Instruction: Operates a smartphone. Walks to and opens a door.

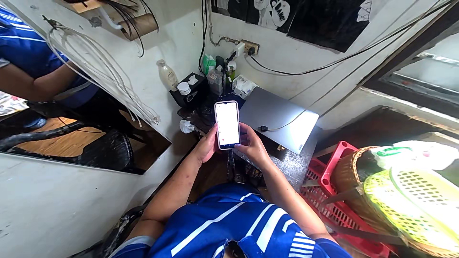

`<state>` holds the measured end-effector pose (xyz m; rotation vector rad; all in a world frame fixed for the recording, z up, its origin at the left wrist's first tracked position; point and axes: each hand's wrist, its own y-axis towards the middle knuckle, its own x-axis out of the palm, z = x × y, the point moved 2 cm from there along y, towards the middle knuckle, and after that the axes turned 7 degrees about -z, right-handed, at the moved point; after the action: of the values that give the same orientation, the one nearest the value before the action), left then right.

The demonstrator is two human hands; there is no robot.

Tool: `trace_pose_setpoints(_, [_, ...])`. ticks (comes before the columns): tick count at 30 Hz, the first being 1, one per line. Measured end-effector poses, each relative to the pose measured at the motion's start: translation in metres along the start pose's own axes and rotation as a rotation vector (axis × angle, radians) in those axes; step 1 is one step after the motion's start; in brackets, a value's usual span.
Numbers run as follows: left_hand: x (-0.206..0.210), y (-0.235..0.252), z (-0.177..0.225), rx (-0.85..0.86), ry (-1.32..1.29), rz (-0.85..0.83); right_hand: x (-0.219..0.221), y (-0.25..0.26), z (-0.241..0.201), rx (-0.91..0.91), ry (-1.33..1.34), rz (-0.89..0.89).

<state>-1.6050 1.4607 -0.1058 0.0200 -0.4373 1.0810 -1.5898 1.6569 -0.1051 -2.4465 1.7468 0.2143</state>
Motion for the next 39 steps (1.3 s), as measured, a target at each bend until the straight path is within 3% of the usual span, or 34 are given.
trace_pose_setpoints(10, [-0.001, -0.006, -0.001, -0.064, 0.072, -0.064, -0.001, -0.008, -0.002, 0.004, -0.002, -0.011])
trace_pose_setpoints(15, [0.005, -0.009, 0.0, -0.119, 0.022, -0.11, 0.004, -0.008, 0.002, -0.021, -0.143, 0.046])
trace_pose_setpoints(24, [0.012, -0.003, -0.004, -0.09, -0.056, -0.143, 0.001, -0.004, 0.01, -0.061, -0.234, 0.064])
trace_pose_setpoints(39, [0.051, 0.024, -0.012, -0.099, -0.085, -0.071, -0.053, -0.01, 0.013, -0.055, -0.185, -0.014])
